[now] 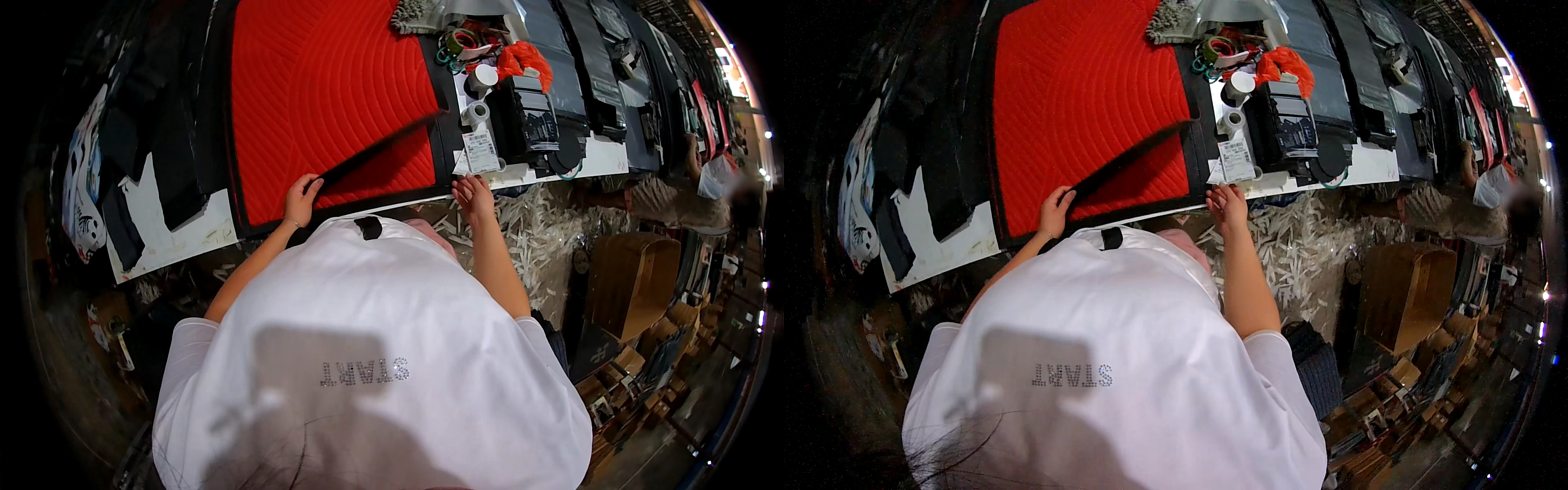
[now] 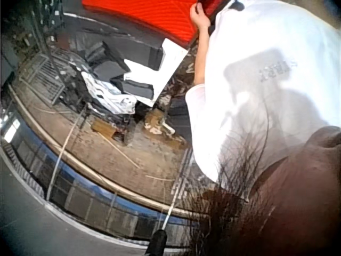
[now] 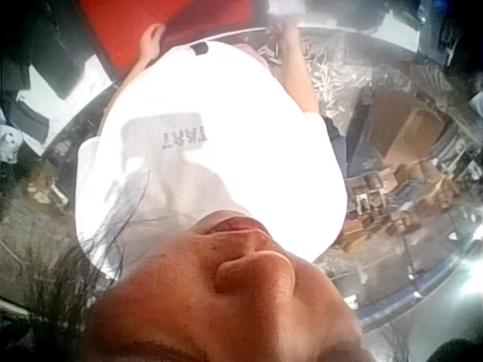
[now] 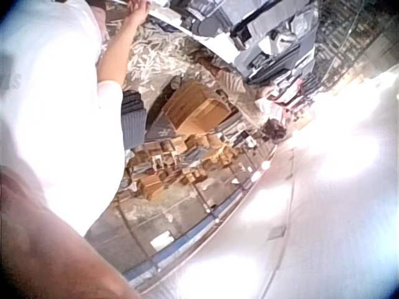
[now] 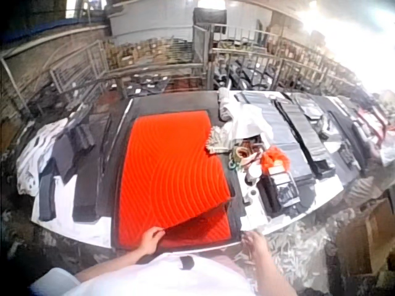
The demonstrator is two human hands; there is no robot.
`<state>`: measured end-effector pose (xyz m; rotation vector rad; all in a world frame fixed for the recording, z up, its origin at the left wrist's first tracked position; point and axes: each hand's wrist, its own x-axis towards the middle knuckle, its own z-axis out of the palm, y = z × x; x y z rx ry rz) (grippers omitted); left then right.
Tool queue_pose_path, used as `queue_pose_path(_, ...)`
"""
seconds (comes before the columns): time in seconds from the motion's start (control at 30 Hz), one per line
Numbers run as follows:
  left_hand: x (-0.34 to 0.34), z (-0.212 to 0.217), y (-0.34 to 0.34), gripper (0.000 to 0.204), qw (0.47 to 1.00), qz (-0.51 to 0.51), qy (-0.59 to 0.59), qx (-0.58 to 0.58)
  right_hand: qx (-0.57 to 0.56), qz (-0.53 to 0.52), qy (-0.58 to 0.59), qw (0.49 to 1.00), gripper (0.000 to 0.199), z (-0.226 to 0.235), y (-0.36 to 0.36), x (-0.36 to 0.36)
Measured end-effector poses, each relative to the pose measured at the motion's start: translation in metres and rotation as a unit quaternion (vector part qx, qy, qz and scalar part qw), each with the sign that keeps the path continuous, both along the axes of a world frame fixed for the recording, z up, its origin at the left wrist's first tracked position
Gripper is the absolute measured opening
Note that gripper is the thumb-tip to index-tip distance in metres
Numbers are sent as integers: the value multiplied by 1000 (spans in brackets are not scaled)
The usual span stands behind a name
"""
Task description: The person rolls up textured mats, slides them into plastic sleeves, and applies labels to the packages.
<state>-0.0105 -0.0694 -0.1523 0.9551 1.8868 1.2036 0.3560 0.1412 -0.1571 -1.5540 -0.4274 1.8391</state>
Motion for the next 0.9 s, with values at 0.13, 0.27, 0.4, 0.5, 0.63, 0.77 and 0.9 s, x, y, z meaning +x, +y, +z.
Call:
queue_pose_path(0.13,-1,3,0,27,1000,18,-8,-14,1,-6,-12,1000,19,-7,10,-4)
queue_pose_path(0.27,0,5,1,30,1000,11,2,-19,19,-21,-73,997,17,-28,26,4)
queue_pose_path(0.4,-1,0,2,36,999,33,-14,-30,41,-29,-77,996,18,-27,33,7)
queue_pose_path(0.5,-11,-30,-5,45,995,90,-34,-34,44,3,-71,996,18,-35,31,19)
queue_pose_path(0.63,-11,-34,-4,58,984,153,-74,-56,45,-15,-73,996,21,-41,21,31)
queue_pose_path(0.77,-5,-15,1,57,978,174,-99,-65,31,-9,-102,994,15,-34,17,34)
queue_pose_path(0.9,-5,-14,1,54,980,170,-75,-66,32,18,-114,993,12,-33,19,35)
